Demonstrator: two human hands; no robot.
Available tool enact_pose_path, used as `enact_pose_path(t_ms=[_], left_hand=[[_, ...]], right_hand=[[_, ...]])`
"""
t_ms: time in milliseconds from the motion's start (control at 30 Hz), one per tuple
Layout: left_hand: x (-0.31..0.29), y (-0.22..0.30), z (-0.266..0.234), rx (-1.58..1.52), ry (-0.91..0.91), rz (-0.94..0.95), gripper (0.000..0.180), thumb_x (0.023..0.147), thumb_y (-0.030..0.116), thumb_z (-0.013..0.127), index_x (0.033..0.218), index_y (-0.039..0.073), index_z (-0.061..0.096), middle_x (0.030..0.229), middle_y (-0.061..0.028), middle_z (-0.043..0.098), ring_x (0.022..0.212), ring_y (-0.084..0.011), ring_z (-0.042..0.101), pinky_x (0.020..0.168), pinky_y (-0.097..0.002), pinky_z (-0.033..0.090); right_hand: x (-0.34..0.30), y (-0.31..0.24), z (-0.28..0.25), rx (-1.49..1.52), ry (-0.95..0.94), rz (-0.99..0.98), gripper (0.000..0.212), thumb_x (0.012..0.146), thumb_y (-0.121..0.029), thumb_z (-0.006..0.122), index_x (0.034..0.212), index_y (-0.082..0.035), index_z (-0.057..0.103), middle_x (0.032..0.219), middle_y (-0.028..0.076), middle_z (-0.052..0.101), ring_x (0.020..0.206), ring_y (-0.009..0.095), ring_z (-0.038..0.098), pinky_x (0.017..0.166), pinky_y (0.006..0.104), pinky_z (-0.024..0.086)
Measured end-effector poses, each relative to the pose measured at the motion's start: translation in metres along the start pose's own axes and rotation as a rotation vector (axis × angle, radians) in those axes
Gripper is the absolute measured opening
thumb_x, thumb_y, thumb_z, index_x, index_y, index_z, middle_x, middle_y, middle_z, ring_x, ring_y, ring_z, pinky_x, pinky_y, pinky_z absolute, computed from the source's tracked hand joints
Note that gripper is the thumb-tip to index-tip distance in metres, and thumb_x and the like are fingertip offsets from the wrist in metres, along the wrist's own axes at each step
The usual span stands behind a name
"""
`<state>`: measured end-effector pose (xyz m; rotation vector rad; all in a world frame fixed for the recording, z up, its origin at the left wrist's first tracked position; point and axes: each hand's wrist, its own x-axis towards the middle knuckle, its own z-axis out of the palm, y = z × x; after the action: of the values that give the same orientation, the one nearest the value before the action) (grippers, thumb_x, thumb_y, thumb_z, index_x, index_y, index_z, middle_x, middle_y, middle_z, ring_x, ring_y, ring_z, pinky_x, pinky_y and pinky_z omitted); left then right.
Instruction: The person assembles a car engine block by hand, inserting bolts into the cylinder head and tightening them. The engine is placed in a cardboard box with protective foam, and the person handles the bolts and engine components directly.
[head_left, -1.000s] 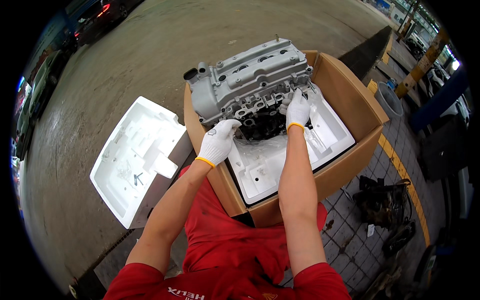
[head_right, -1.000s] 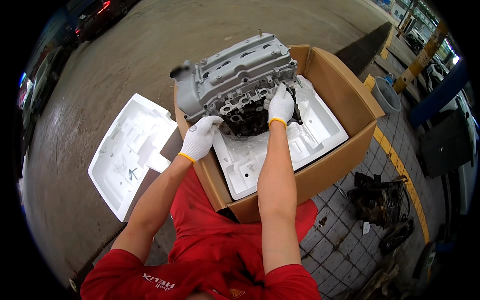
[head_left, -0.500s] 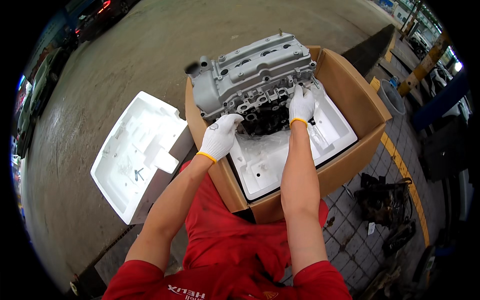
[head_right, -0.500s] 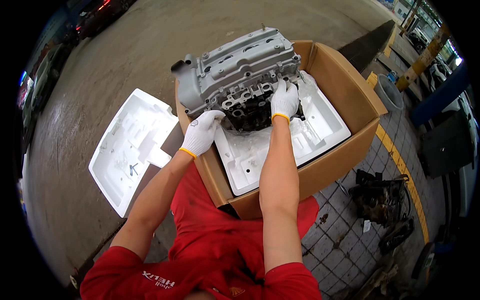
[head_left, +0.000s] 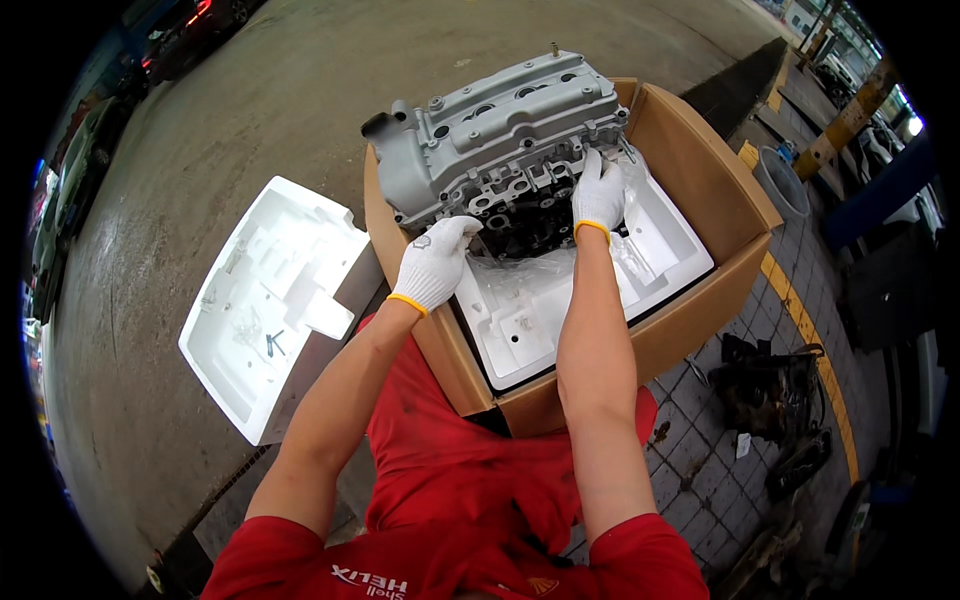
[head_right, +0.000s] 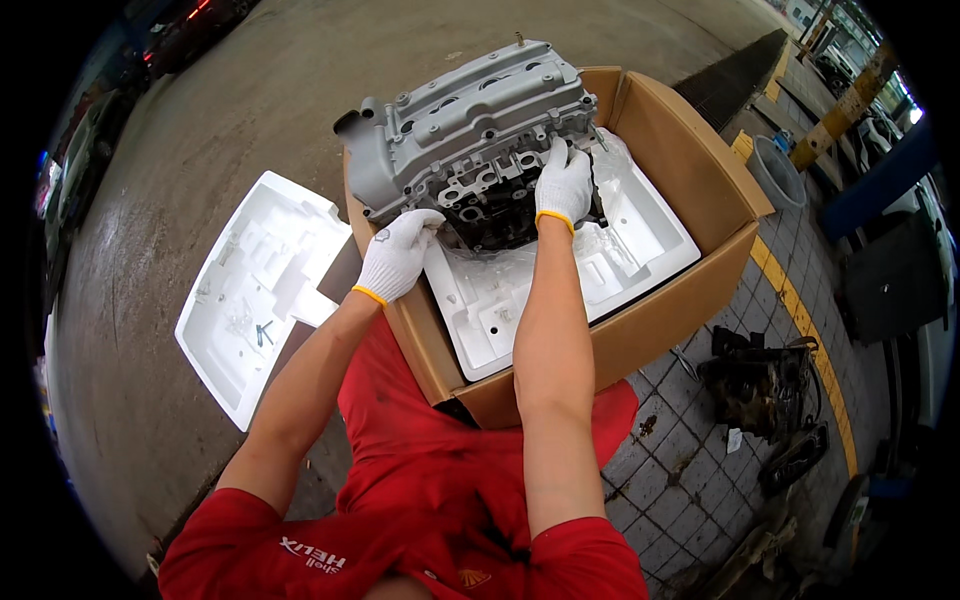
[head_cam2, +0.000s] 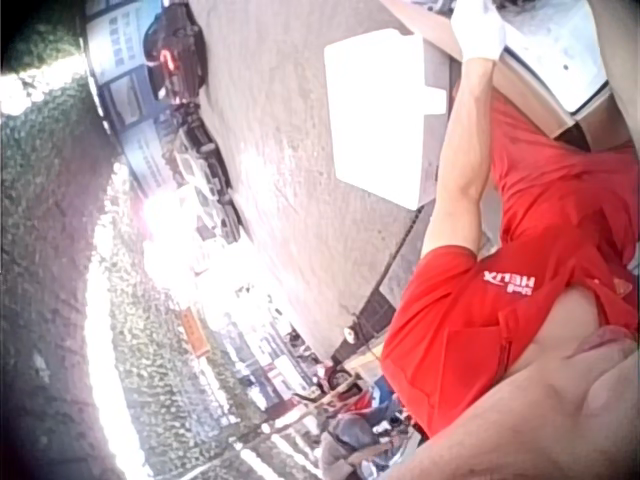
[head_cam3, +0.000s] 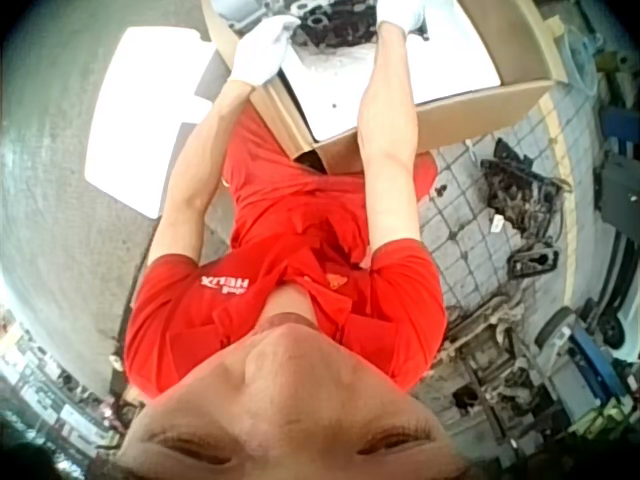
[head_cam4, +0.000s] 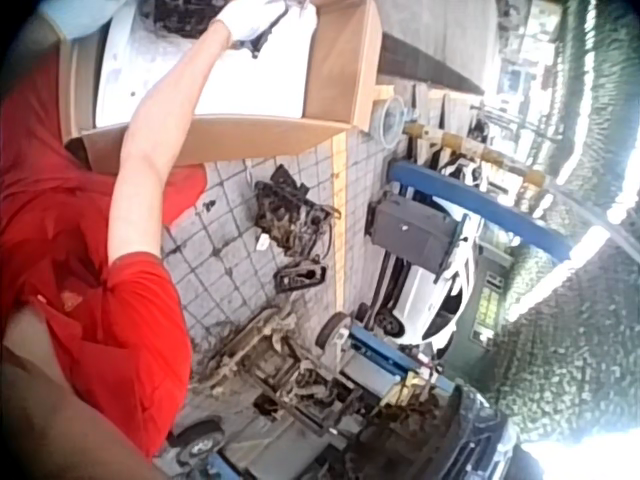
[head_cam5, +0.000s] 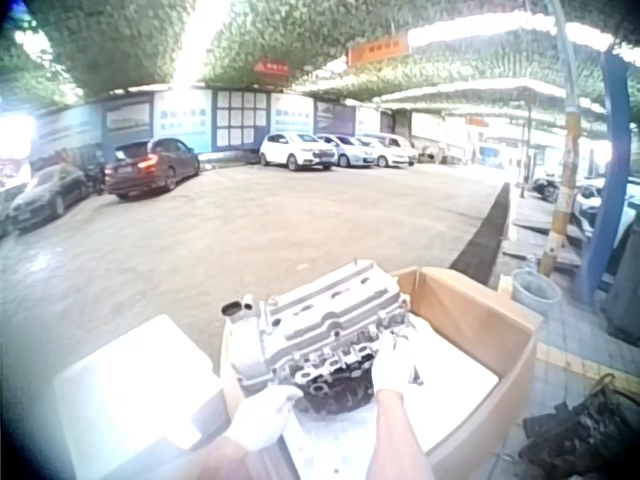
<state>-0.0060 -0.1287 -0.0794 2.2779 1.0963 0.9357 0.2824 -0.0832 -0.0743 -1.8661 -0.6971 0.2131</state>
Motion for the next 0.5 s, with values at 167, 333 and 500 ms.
enact_pose_path(t_ms=[167,333,500], left_hand=[[0.0,0.0,0.001,0.004,0.003,0.027,0.022,0.105,0.007,0.057,0.124,0.009,0.068,0.114,-0.015,0.074,0.103,-0.0358,0.072,0.089,-0.0437,0.058],[0.001,-0.001,0.003,0.012,0.001,-0.017,0.023,0.104,0.006,0.058,0.124,0.009,0.069,0.115,-0.015,0.074,0.103,-0.0353,0.073,0.09,-0.0435,0.058],[0.004,0.003,0.001,-0.047,-0.035,-0.062,0.024,0.104,0.003,0.058,0.125,0.004,0.069,0.115,-0.0161,0.075,0.107,-0.0306,0.075,0.095,-0.0392,0.059]], right_hand=[[0.002,-0.005,-0.004,-0.134,-0.015,0.001,0.062,0.105,-0.057,0.047,0.121,-0.005,0.076,0.125,0.024,0.075,0.118,0.047,0.069,0.1,0.055,0.052],[0.014,0.003,0.005,-0.089,-0.016,-0.017,0.062,0.104,-0.054,0.049,0.112,0.0,0.078,0.116,0.03,0.075,0.113,0.05,0.069,0.098,0.057,0.052],[0.027,0.013,0.018,0.081,-0.03,0.054,0.06,0.103,-0.049,0.051,0.104,0.005,0.078,0.109,0.031,0.076,0.106,0.049,0.071,0.094,0.0546,0.053]])
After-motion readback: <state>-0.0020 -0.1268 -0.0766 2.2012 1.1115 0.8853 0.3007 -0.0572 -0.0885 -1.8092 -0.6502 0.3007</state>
